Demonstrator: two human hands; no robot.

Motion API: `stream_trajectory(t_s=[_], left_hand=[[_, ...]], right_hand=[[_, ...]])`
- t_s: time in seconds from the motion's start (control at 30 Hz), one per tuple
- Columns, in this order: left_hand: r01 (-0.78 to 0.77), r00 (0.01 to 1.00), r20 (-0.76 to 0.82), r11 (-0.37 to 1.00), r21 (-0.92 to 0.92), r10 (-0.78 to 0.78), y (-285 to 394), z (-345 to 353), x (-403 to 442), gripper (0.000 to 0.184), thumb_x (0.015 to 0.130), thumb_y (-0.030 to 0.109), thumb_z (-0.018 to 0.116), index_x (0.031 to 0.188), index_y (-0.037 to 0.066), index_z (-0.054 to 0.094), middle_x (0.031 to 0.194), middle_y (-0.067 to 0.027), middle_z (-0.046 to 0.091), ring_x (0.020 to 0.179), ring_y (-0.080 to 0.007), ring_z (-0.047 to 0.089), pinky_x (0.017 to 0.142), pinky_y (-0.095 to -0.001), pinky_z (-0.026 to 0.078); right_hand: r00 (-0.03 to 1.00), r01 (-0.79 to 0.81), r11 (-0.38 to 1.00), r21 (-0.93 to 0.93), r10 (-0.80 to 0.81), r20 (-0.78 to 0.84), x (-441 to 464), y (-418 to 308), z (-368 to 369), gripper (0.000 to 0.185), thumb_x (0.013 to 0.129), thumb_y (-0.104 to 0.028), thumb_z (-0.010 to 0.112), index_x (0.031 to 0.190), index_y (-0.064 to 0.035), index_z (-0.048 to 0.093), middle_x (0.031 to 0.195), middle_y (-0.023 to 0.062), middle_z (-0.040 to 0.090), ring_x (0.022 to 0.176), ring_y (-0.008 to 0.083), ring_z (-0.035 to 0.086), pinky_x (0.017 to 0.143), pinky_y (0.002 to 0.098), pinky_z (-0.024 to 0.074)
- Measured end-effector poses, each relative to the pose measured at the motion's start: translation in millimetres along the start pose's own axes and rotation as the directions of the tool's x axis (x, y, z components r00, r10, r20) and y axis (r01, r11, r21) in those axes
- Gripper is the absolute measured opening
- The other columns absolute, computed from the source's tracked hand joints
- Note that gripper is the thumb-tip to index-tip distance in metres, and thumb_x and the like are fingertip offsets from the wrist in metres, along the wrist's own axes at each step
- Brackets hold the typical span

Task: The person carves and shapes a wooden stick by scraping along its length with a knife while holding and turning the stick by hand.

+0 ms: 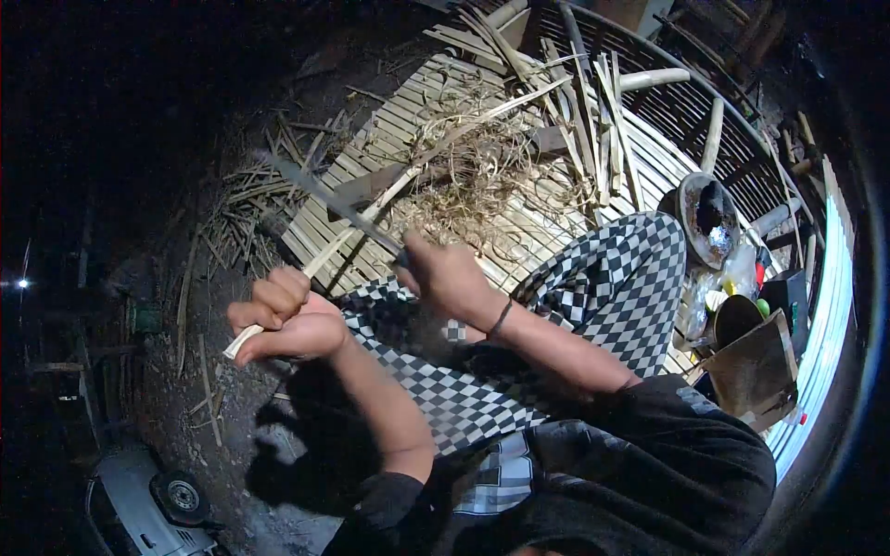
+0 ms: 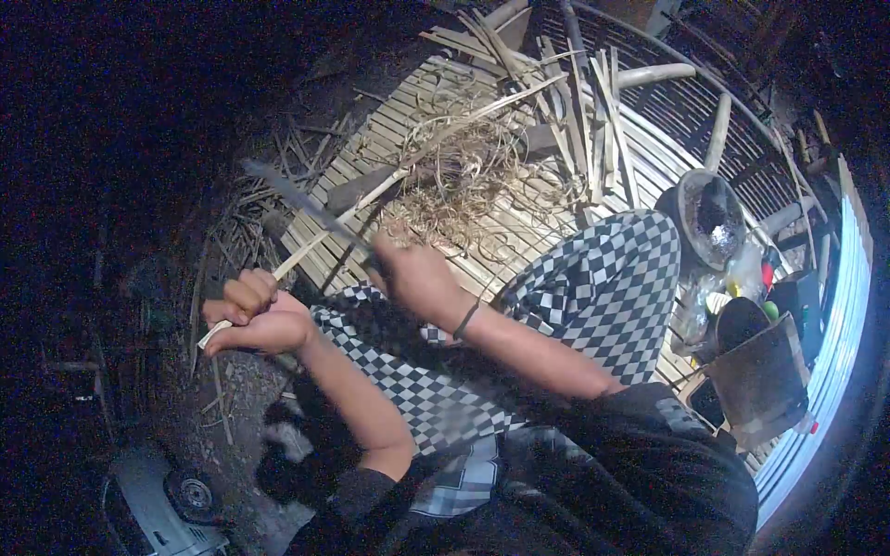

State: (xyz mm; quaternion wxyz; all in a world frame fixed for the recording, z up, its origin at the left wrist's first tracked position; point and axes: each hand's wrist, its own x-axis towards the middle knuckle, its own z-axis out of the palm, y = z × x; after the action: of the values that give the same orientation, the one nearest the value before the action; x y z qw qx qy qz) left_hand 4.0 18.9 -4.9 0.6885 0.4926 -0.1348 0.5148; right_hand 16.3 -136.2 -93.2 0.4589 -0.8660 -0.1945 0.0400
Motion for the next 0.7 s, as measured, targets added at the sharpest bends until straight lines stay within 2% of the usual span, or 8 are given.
stream_trajectory(t_s=[0.03, 0.13, 0.2, 0.23, 0.3, 0.43, 0.6, 0.7], left_hand=[[0.008, 1.000, -0.004, 1.000, -0.015, -0.008, -1, -3, 0, 0.060, 0.092, 0.072, 0.033, 0.073, 0.015, 0.029, 0.053, 0.0043, 0.021, 0.049, -0.0077, 0.013, 0.047, -0.0275, 0.013], [0.015, 1.000, -0.012, 0.999, 0.032, -0.015, 3, -5, -1, 0.059, 0.092, 0.072, 0.033, 0.074, 0.015, 0.029, 0.053, 0.0043, 0.021, 0.049, -0.0079, 0.013, 0.048, -0.0279, 0.014], [-0.007, 1.000, -0.030, 1.000, 0.001, 0.007, 5, -7, 0, 0.059, 0.092, 0.072, 0.032, 0.074, 0.015, 0.029, 0.053, 0.0044, 0.021, 0.049, -0.0081, 0.013, 0.047, -0.0279, 0.013], [0.002, 1.000, -0.022, 1.000, -0.013, -0.002, 7, -9, 1, 0.060, 0.092, 0.072, 0.031, 0.074, 0.015, 0.029, 0.053, 0.0043, 0.020, 0.049, -0.0084, 0.012, 0.047, -0.0279, 0.013], [-0.005, 1.000, -0.019, 1.000, -0.009, 0.005, 4, -18, 1, 0.059, 0.092, 0.072, 0.030, 0.074, 0.015, 0.029, 0.053, 0.0043, 0.020, 0.049, -0.0085, 0.012, 0.048, -0.0280, 0.013], [0.008, 1.000, -0.010, 1.000, 0.001, -0.008, 8, -14, 0, 0.060, 0.093, 0.072, 0.029, 0.073, 0.015, 0.028, 0.052, 0.0042, 0.020, 0.049, -0.0086, 0.012, 0.048, -0.0280, 0.013], [0.023, 1.000, -0.012, 1.000, -0.005, -0.023, 0, -5, -5, 0.061, 0.091, 0.074, 0.029, 0.073, 0.016, 0.027, 0.053, 0.0041, 0.021, 0.049, -0.0085, 0.013, 0.048, -0.0280, 0.013], [0.006, 1.000, 0.028, 0.999, -0.032, -0.006, 1, -9, -3, 0.060, 0.092, 0.072, 0.029, 0.073, 0.016, 0.029, 0.053, 0.0042, 0.021, 0.049, -0.0081, 0.013, 0.048, -0.0281, 0.014]], right_hand=[[0.992, 0.124, 0.991, 0.039, -0.123, -0.042, -6, -13, -5, 0.031, 0.087, -0.025, 0.066, 0.104, -0.0107, 0.045, 0.071, 0.0194, 0.064, 0.067, 0.0422, 0.063, 0.058, 0.0507, 0.0491], [0.956, 0.291, 0.953, 0.083, -0.286, -0.059, -10, -30, -11, 0.033, 0.085, -0.026, 0.068, 0.106, -0.0112, 0.047, 0.076, 0.0166, 0.064, 0.068, 0.0409, 0.063, 0.057, 0.0490, 0.0488], [0.968, 0.248, 0.969, 0.011, -0.247, -0.031, -2, -7, -1, 0.035, 0.084, -0.026, 0.069, 0.107, -0.0119, 0.047, 0.078, 0.0168, 0.065, 0.069, 0.0403, 0.063, 0.058, 0.0495, 0.0487], [0.965, 0.244, 0.970, -0.013, -0.244, -0.097, 6, 17, 14, 0.035, 0.084, -0.026, 0.069, 0.109, -0.0123, 0.047, 0.077, 0.0177, 0.065, 0.069, 0.0407, 0.063, 0.058, 0.0497, 0.0486], [0.989, 0.068, 0.996, -0.058, -0.075, -0.125, 26, 57, 28, 0.031, 0.086, -0.028, 0.066, 0.107, -0.0119, 0.049, 0.069, 0.0202, 0.063, 0.065, 0.0436, 0.062, 0.057, 0.0517, 0.0480], [0.994, -0.034, 0.992, -0.122, 0.021, -0.106, 23, 49, 15, 0.028, 0.088, -0.028, 0.064, 0.104, -0.0114, 0.049, 0.065, 0.0218, 0.061, 0.061, 0.0453, 0.061, 0.056, 0.0535, 0.0482], [0.992, 0.102, 0.994, -0.032, -0.104, -0.071, 7, 8, 3, 0.029, 0.086, -0.026, 0.067, 0.104, -0.0115, 0.049, 0.071, 0.0215, 0.063, 0.067, 0.0440, 0.062, 0.058, 0.0526, 0.0480], [0.971, 0.205, 0.977, -0.054, -0.210, -0.112, 15, 23, 10, 0.029, 0.086, -0.028, 0.066, 0.104, -0.0115, 0.051, 0.070, 0.0207, 0.063, 0.067, 0.0440, 0.062, 0.058, 0.0518, 0.0479]])
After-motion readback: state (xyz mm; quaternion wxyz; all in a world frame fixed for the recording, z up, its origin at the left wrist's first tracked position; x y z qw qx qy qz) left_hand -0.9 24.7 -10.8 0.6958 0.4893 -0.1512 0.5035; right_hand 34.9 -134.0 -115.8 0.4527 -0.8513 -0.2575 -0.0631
